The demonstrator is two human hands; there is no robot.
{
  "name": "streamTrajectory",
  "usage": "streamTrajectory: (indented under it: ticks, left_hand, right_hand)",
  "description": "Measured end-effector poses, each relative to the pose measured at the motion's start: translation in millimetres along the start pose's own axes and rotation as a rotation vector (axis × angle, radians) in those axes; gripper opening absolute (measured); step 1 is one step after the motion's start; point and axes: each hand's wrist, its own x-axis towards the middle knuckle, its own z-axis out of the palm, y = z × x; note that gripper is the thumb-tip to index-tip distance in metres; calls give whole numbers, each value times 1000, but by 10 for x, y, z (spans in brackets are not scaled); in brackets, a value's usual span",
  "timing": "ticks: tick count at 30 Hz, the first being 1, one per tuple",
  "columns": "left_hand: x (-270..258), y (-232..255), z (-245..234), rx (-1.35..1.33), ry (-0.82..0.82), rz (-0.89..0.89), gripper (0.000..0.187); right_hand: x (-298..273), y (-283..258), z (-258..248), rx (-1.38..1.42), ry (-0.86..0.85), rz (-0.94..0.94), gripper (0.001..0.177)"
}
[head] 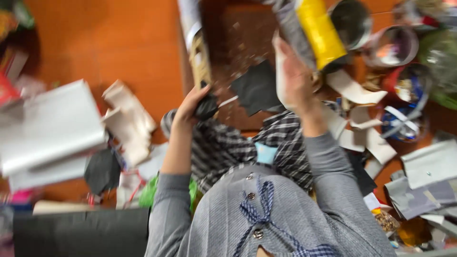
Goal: Wrapping a paper-mache giraffe structure with yellow adhesive tape and paper
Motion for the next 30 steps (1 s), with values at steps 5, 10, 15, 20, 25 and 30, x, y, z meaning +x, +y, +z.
streamTrajectory:
  ticks: [5, 10, 15, 20, 25, 30]
  left_hand:
    - [62, 1, -42, -19, 19, 39, 67]
    - [67, 87, -2, -7, 62, 106, 72]
    - [260, -171, -332, -187, 571, 427, 47]
    - [-847, -110, 367, 346, 591, 813, 36]
    - [-898, -289, 282, 397, 335, 855, 50]
    - [-725, 10, 181, 400, 432, 644, 25]
  right_hand:
    - [-443, 623, 1081, -516, -91, -356, 34]
    - [-699, 677, 1541, -330, -129, -297, 41]
    - [-633, 715, 1554, -343, -228, -294, 40]
    - [-579, 792, 1495, -388, -296, -322, 39]
    - [-498, 806, 1398, -548, -408, -390, 36]
    - [-466, 761, 1371, -644, -496, -398, 42]
